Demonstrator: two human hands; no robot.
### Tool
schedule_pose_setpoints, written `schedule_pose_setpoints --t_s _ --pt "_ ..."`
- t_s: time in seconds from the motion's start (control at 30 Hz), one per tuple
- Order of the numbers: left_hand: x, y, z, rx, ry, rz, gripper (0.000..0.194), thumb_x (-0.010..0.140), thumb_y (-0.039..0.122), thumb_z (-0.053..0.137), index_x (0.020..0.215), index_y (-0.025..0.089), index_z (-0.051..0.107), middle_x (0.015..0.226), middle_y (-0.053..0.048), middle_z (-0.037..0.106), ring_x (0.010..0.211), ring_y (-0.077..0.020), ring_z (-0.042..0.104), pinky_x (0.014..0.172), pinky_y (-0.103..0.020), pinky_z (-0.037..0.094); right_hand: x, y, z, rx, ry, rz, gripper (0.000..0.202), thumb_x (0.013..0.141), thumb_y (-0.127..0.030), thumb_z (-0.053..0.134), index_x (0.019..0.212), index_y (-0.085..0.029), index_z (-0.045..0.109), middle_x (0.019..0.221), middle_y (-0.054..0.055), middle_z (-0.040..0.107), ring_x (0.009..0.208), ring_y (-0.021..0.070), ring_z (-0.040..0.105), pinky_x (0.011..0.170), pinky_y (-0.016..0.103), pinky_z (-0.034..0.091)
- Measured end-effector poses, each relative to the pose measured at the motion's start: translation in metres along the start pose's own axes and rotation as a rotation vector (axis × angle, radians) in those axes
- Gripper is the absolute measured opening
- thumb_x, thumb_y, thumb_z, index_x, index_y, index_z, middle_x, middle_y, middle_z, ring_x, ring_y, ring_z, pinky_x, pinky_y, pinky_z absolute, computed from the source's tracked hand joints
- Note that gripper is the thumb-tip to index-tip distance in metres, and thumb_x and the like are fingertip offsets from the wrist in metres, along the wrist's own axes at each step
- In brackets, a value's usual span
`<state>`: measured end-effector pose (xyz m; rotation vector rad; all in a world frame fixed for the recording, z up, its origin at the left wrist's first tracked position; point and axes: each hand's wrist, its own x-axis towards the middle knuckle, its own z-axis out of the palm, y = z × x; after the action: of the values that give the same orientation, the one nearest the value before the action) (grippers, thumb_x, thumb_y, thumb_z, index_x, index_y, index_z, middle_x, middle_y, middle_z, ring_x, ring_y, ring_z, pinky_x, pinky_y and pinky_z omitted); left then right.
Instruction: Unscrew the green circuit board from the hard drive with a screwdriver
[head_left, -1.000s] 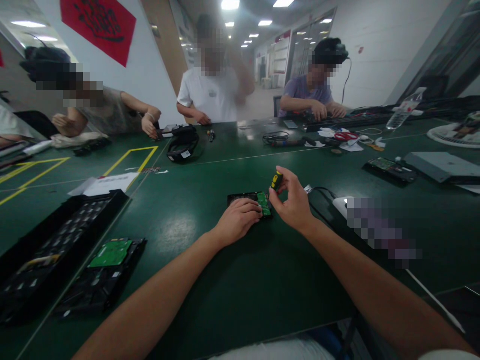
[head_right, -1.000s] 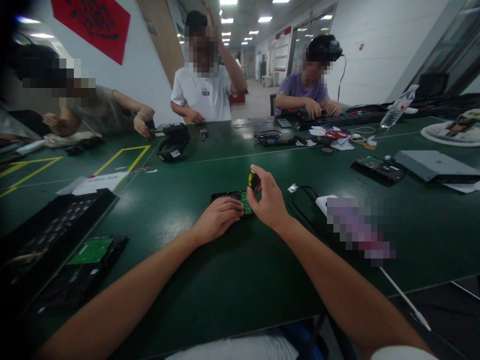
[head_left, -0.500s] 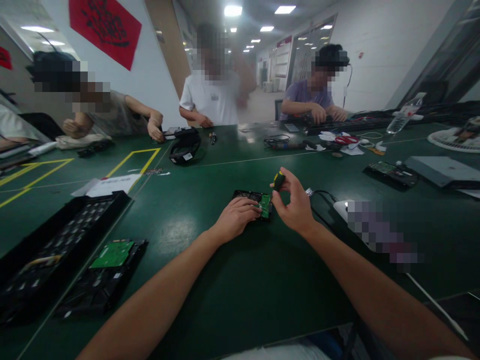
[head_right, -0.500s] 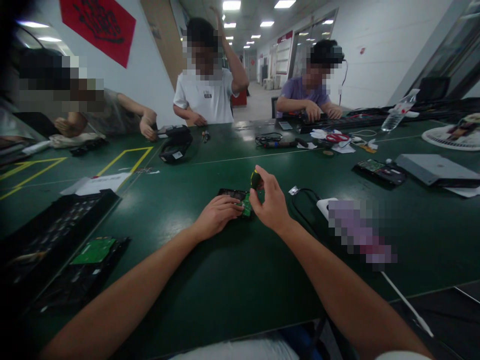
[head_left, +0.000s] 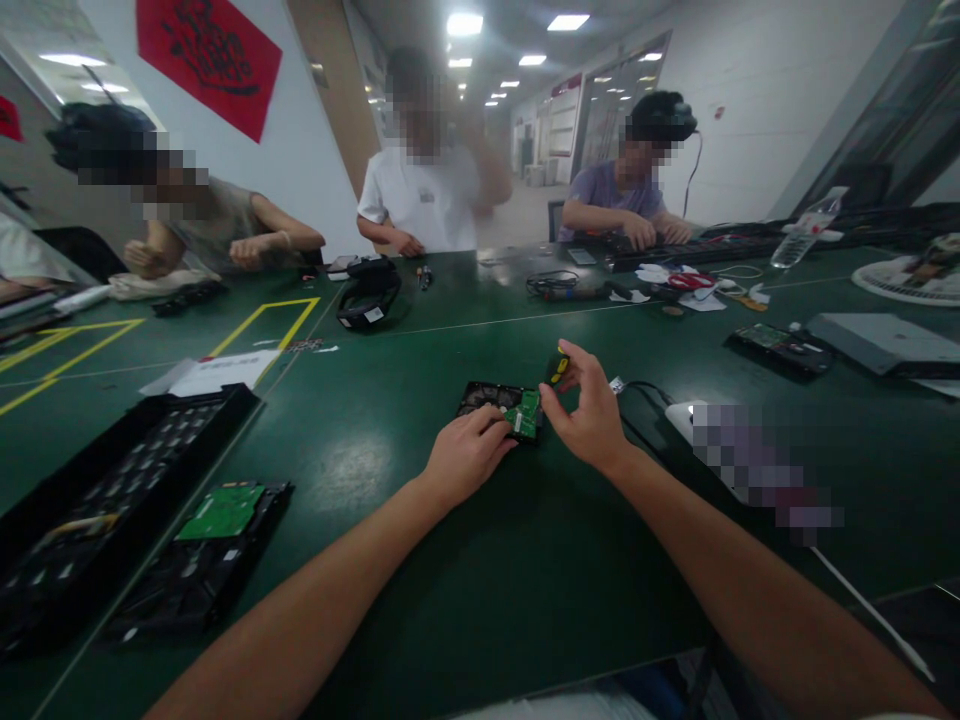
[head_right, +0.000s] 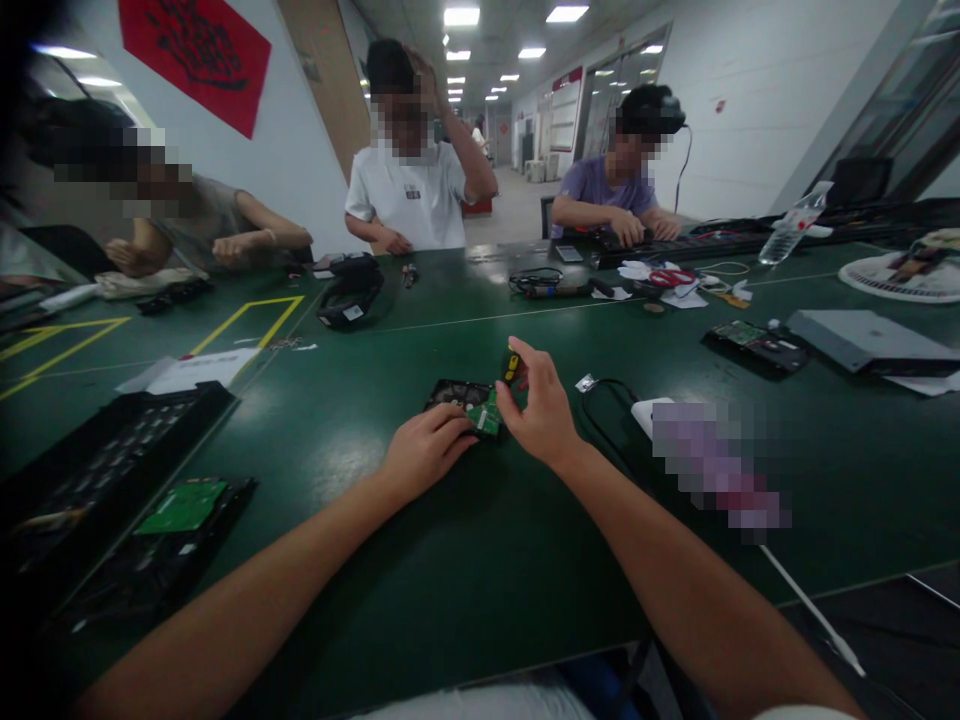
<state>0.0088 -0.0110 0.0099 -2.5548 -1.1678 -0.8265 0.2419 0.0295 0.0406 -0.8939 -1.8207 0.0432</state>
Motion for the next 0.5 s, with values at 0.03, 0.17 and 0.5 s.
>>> schedule_pose_setpoints --t_s 0.03,0.17,0.5 --pt "0.000 0.005 -0.001 0.010 -0.028 -0.009 0.020 0.105 0.033 0.057 0.115 0.020 0.069 0.117 -0.009 0.069 0.093 -0.0203 0.069 0.077 -0.033 0.058 0.000 0.000 0.000 0.008 -0.003 0.001 0.067 0.097 -0.029 0.064 0.157 -0.033 0.036 0.131 0.012 0.059 0.092 0.0244 0.066 0.083 0.050 0.066" --pt "0.000 0.027 -0.001 0.066 -0.098 -0.045 0.026 0.105 0.032 0.053 0.126 0.020 0.064 0.123 -0.012 0.065 0.089 -0.0217 0.070 0.069 -0.032 0.058 -0.001 -0.001 0.000 0.017 -0.001 0.001 0.067 0.097 -0.027 0.063 0.157 -0.032 0.035 0.131 0.012 0.059 0.093 0.0243 0.066 0.084 0.049 0.066" --pt "-0.007 0.055 0.005 0.113 -0.122 -0.165 0.062 0.099 0.050 0.062 0.152 0.022 0.045 0.157 -0.026 0.043 0.097 -0.0328 0.073 0.076 -0.043 0.058 -0.001 0.000 0.000 0.020 -0.003 0.004 0.067 0.097 -0.029 0.064 0.157 -0.035 0.035 0.133 0.011 0.060 0.093 0.0245 0.067 0.083 0.049 0.066"
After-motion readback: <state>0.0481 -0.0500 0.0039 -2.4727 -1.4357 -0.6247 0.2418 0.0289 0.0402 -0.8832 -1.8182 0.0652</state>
